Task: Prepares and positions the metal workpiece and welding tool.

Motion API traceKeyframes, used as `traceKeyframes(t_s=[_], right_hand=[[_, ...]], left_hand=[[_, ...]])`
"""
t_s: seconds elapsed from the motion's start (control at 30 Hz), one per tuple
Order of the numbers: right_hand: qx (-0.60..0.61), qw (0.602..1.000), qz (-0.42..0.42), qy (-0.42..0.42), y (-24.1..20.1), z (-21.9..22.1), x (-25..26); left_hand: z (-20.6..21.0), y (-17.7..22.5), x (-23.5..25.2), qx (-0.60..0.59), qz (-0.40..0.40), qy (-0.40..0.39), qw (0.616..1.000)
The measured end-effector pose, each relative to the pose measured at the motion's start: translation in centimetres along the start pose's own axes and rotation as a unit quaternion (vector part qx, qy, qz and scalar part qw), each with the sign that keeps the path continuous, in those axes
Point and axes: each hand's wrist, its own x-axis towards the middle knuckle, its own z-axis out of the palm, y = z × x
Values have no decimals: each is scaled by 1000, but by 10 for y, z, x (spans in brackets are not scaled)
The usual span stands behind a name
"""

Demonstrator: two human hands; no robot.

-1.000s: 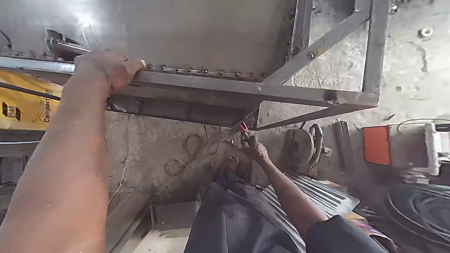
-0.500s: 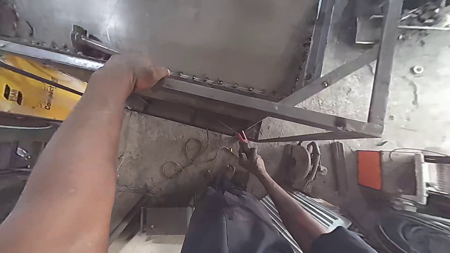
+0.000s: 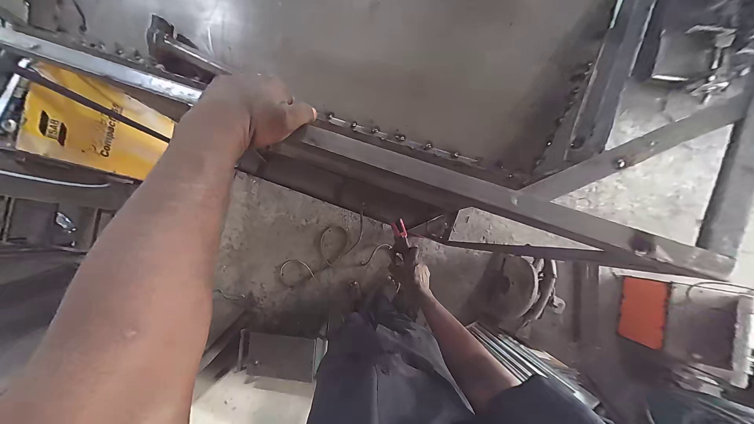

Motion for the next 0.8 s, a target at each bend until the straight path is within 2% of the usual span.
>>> traceKeyframes(t_s=[0.13, 0.27, 0.63, 0.8], right_hand=[[20, 998, -1, 52, 2, 7, -4], [-12, 999, -17, -50, 2, -6, 2], [0, 1000, 20, -16, -9, -20, -19], [-11, 998, 6, -55, -9, -30, -17]], left_hand=[[1, 0, 1, 0, -4, 0, 1000], [0, 3, -1, 2, 15, 1, 1000], [1, -1, 0, -11, 1, 7, 1000], [5, -3, 2, -7, 3, 17, 1000]])
